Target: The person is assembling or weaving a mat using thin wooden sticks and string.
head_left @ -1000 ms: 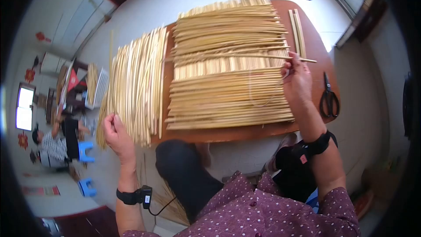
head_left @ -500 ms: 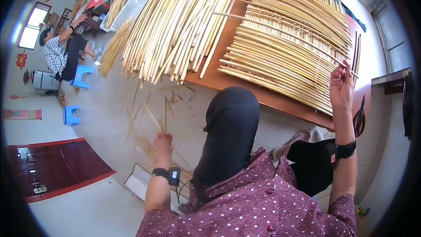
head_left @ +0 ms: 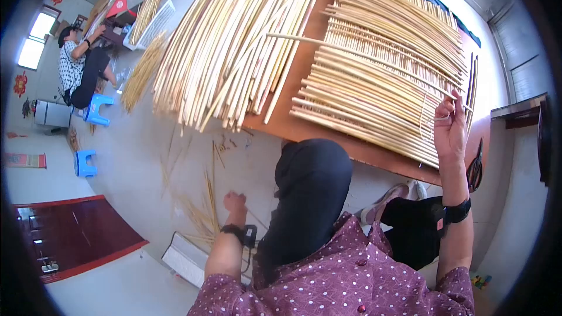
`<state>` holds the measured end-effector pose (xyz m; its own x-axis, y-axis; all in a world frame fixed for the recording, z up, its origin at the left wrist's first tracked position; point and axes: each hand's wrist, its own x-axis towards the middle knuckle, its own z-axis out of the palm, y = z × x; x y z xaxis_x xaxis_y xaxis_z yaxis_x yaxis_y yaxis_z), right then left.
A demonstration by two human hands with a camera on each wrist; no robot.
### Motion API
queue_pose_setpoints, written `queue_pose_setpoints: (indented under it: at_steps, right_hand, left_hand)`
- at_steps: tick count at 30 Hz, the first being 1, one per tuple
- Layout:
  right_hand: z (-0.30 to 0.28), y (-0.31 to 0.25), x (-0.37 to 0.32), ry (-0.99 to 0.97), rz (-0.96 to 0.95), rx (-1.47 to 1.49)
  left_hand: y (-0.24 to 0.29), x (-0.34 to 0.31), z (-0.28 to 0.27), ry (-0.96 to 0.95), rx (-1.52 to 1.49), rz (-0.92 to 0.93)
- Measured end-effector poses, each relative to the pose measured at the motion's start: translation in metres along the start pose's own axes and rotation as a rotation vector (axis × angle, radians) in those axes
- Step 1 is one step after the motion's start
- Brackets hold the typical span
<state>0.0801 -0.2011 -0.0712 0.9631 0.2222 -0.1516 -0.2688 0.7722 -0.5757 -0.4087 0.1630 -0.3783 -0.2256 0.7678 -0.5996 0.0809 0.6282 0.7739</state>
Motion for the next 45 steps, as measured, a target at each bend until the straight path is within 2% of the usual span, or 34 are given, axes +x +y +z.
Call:
queue_pose_setpoints:
  at_steps: [1,2,3,4,6,10,12,14,16,18,22,24,25,27,28,30,31,33,34,36,39,41,45]
  right_hand:
    - [0.0,0.0,0.001,-0.007,-0.013,0.009]
    - [0.0,-0.001,0.001,-0.003,0.003,0.035]
    - [-0.002,-0.002,0.001,0.004,0.017,0.062]
    - [-0.008,-0.002,0.003,-0.043,0.016,0.07]
    - [0.003,-0.001,-0.001,-0.004,0.009,0.092]
    - [0.013,0.002,-0.003,-0.056,0.017,0.146]
    - [0.015,0.003,-0.002,-0.07,0.024,0.163]
    - [0.017,0.0,-0.001,-0.055,0.019,0.173]
    - [0.02,0.001,0.002,-0.056,0.002,0.168]
    - [0.02,-0.009,0.0,-0.057,-0.021,0.173]
    - [0.014,-0.015,0.001,-0.056,-0.062,0.166]
    - [0.015,-0.017,-0.001,-0.03,-0.086,0.17]
    - [0.014,-0.019,0.0,-0.02,-0.093,0.18]
    - [0.011,-0.027,0.0,-0.048,-0.099,0.198]
    - [0.009,-0.029,0.0,-0.079,-0.093,0.209]
    - [0.007,-0.031,0.0,-0.07,-0.098,0.236]
    - [0.007,-0.034,0.0,-0.069,-0.098,0.254]
    - [0.007,-0.038,-0.001,-0.037,-0.121,0.261]
    - [0.008,-0.04,-0.001,-0.048,-0.133,0.282]
    - [0.01,-0.046,0.001,-0.062,-0.134,0.336]
    - [0.003,-0.051,0.009,-0.004,-0.173,0.359]
    - [0.002,-0.055,0.009,-0.012,-0.177,0.378]
    - [-0.002,-0.064,0.013,0.01,-0.198,0.398]
  left_hand:
    - [-0.052,0.128,-0.065,-0.395,0.396,0.471]
    - [-0.035,0.149,-0.083,-0.681,0.56,1.037]
    - [-0.016,0.136,-0.091,-0.565,0.277,0.407]
    - [0.081,0.012,-0.054,-0.225,-0.21,-0.103]
    - [0.136,-0.018,-0.026,0.082,-0.086,0.438]
    - [0.27,-0.108,0.026,-0.109,0.115,0.824]
    - [0.314,-0.164,0.068,-0.343,0.134,0.831]
    - [0.342,-0.207,0.126,-0.583,0.302,0.794]
    - [0.345,-0.217,0.151,-0.64,0.402,0.746]
    - [0.337,-0.248,0.192,-0.812,0.445,0.69]
    - [0.327,-0.27,0.263,-0.903,0.554,0.713]
    - [0.336,-0.254,0.294,-0.698,0.894,1.042]
    - [0.344,-0.256,0.299,-0.671,0.887,1.13]
    - [0.357,-0.233,0.321,-0.508,1.066,1.222]
    - [0.363,-0.222,0.326,-0.516,1.072,1.232]
    - [0.368,-0.21,0.332,-0.44,1.123,1.493]
    - [0.369,-0.221,0.334,-0.352,1.131,1.581]
    - [0.365,-0.23,0.343,-0.347,1.017,1.684]
    - [0.361,-0.244,0.346,-0.374,1.017,1.692]
    - [0.351,-0.276,0.352,-0.734,0.907,1.723]
    - [0.323,-0.34,0.361,-1.046,0.912,1.691]
    - [0.307,-0.36,0.379,-1.168,0.903,1.684]
    - [0.277,-0.389,0.417,-1.204,0.945,1.782]
